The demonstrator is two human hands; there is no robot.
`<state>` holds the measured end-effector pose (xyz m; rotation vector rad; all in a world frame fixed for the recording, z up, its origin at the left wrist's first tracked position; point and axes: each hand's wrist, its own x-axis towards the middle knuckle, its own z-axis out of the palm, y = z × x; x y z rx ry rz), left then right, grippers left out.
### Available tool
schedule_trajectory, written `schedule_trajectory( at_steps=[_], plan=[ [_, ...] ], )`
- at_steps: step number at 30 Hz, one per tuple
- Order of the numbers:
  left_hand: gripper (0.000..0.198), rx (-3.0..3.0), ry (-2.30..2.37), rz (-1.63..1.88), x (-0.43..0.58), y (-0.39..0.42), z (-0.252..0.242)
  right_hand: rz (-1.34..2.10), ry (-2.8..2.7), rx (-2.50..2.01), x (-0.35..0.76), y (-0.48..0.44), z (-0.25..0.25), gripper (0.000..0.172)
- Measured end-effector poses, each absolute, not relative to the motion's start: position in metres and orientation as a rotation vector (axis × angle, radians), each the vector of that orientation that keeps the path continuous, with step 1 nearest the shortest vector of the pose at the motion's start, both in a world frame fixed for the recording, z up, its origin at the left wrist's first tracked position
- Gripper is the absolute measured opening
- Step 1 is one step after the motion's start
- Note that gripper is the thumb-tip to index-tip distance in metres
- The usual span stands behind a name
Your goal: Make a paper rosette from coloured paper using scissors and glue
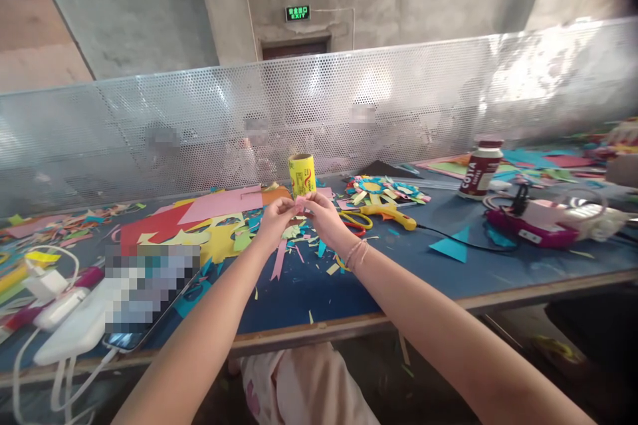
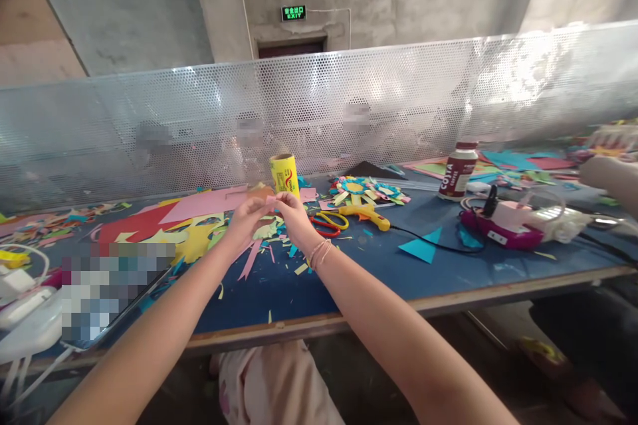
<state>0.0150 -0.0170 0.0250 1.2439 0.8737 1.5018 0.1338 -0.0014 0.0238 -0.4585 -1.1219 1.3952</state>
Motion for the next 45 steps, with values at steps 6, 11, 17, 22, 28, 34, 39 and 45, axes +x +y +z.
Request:
schedule_trajectory(
  at_steps=[6, 11, 17, 22, 28, 34, 39, 45],
  plan=[
    [0.032, 1.241, 0.848, 1.49, 0.0152, -0.0168, 0.0236, 1.387, -1.152, -0.488, 0.1339, -0.0024, 0.0249, 0.029],
    [0.031, 1.255, 0.844, 1.483, 0.0162, -0.018, 0.025, 1.362, -1.167, -0.51, 0.1343, -0.0019, 0.0243, 0.029],
    [0.029, 1.257, 0.841, 1.489, 0.0157, -0.017, 0.0236, 1.391, -1.156, -0.477, 0.135, -0.0025, 0.0252, 0.028],
    [0.028, 1.249, 0.826, 1.485, 0.0151, -0.0156, 0.0223, 1.406, -1.144, -0.485, 0.1348, -0.0027, 0.0259, 0.026],
    [0.029, 1.247, 0.818, 1.477, 0.0158, -0.0163, 0.0234, 1.417, -1.12, -0.481, 0.1355, -0.0033, 0.0265, 0.024],
    [0.028, 1.248, 0.83, 1.482, 0.0157, -0.0163, 0.0234, 1.414, -1.123, -0.487, 0.1362, -0.0033, 0.0272, 0.024],
    [0.028, 1.254, 0.818, 1.484, 0.0157, -0.0161, 0.0228, 1.412, -1.132, -0.472, 0.1369, -0.0039, 0.0275, 0.027],
    [0.028, 1.257, 0.818, 1.477, 0.0165, -0.0165, 0.0228, 1.407, -1.165, -0.47, 0.1372, -0.0058, 0.0285, 0.03]
  ],
)
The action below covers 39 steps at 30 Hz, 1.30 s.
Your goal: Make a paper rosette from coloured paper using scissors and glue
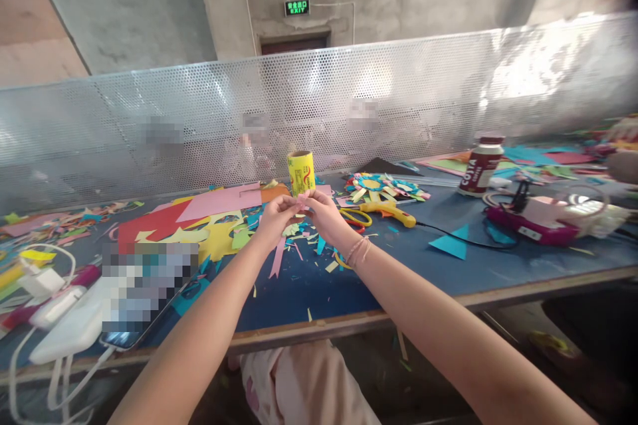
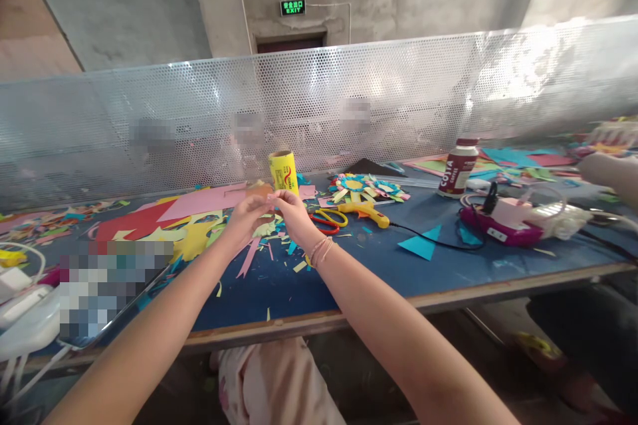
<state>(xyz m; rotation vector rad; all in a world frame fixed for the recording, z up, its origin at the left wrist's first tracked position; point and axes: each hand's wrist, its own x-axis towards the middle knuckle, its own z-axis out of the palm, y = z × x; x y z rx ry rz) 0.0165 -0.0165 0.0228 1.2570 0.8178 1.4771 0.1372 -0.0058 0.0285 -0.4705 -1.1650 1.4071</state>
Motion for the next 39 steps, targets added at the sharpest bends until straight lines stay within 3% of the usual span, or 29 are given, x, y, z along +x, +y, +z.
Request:
schedule_trajectory(
  at_steps=[39],
  plan=[
    [0.031, 1.244, 0.806, 1.478, 0.0163, -0.0163, 0.024, 1.45, -1.132, -0.404, 0.1397, -0.0015, 0.0263, 0.02]
  ],
)
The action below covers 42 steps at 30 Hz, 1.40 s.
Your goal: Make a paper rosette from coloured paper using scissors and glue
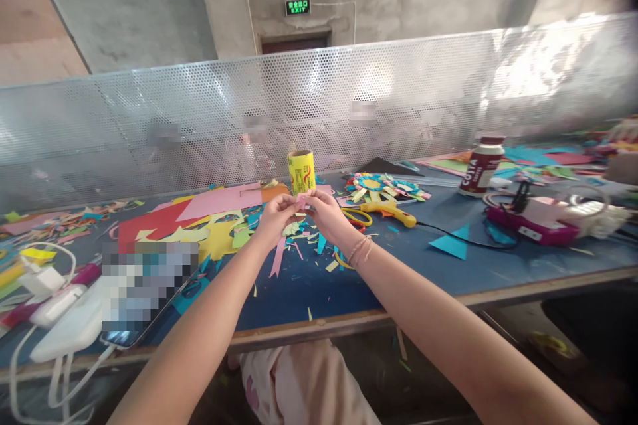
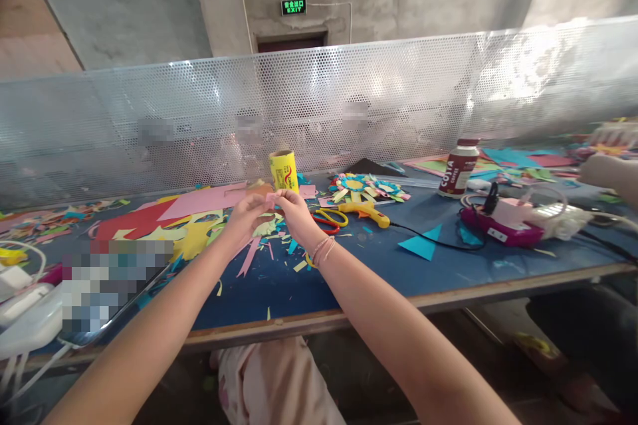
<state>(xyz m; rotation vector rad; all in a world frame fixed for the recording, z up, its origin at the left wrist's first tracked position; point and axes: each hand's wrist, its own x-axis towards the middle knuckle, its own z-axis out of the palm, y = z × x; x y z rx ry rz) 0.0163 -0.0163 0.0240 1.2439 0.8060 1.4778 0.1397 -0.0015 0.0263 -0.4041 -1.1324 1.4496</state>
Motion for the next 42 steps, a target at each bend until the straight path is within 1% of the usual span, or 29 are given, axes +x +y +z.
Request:
schedule_trajectory(
  at_steps=[11, 22, 27, 42],
  plan=[
    [0.031, 1.242, 0.808, 1.455, 0.016, -0.018, 0.026, 1.45, -1.129, -0.417, 0.142, -0.001, 0.027, 0.02],
    [0.026, 1.389, 0.877, 1.469, 0.014, -0.015, 0.021, 1.474, -1.105, -0.436, 0.143, 0.001, 0.026, 0.019],
    [0.026, 1.438, 0.893, 1.458, 0.014, -0.015, 0.021, 1.476, -1.135, -0.409, 0.143, 0.0, 0.027, 0.021],
    [0.025, 1.391, 0.886, 1.497, 0.016, -0.018, 0.025, 1.477, -1.076, -0.433, 0.144, 0.007, 0.021, 0.021]
  ],
)
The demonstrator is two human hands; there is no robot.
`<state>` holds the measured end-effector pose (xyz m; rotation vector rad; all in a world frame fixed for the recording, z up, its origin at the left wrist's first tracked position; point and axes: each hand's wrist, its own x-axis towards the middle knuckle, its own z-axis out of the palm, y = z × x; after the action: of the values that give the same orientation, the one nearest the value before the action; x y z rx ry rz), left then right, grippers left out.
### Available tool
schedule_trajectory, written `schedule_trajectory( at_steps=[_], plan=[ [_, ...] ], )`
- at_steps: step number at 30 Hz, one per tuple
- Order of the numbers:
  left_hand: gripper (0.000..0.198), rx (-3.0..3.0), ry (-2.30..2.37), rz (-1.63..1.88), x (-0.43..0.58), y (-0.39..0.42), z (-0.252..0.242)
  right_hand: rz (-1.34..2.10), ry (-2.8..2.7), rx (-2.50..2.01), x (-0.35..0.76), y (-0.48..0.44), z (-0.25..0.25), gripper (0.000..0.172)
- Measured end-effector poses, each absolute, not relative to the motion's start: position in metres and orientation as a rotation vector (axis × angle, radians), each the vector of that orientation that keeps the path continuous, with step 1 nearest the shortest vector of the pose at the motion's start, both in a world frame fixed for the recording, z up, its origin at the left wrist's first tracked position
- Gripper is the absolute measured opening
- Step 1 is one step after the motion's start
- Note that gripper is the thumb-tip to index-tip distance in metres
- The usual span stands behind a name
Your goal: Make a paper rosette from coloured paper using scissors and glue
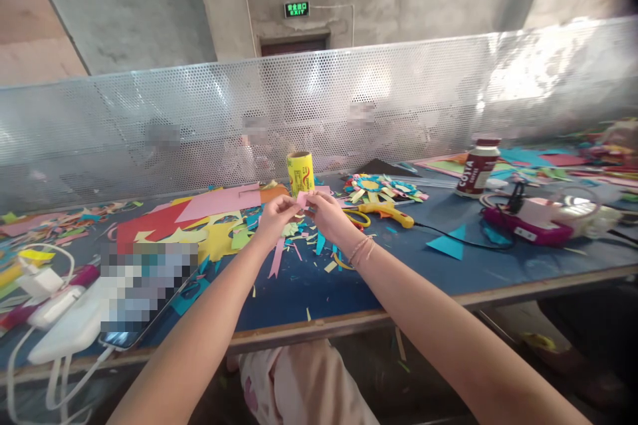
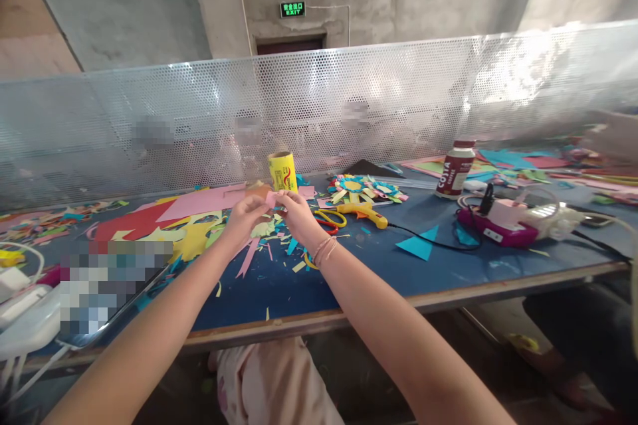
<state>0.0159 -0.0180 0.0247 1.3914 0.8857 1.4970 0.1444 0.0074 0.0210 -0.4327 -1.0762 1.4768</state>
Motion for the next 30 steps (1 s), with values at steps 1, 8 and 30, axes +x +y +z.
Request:
schedule_trajectory(
  at_steps=[1, 8, 30],
  plan=[
    [0.025, 1.394, 0.886, 1.498, 0.016, -0.018, 0.025, 1.479, -1.074, -0.438, 0.145, 0.006, 0.022, 0.022],
    [0.027, 1.422, 0.895, 1.474, 0.016, -0.018, 0.023, 1.487, -1.137, -0.428, 0.145, -0.003, 0.028, 0.024],
    [0.03, 1.239, 0.874, 1.702, 0.013, -0.019, 0.032, 1.286, -1.216, -0.429, 0.15, -0.004, 0.028, 0.02]
  ],
)
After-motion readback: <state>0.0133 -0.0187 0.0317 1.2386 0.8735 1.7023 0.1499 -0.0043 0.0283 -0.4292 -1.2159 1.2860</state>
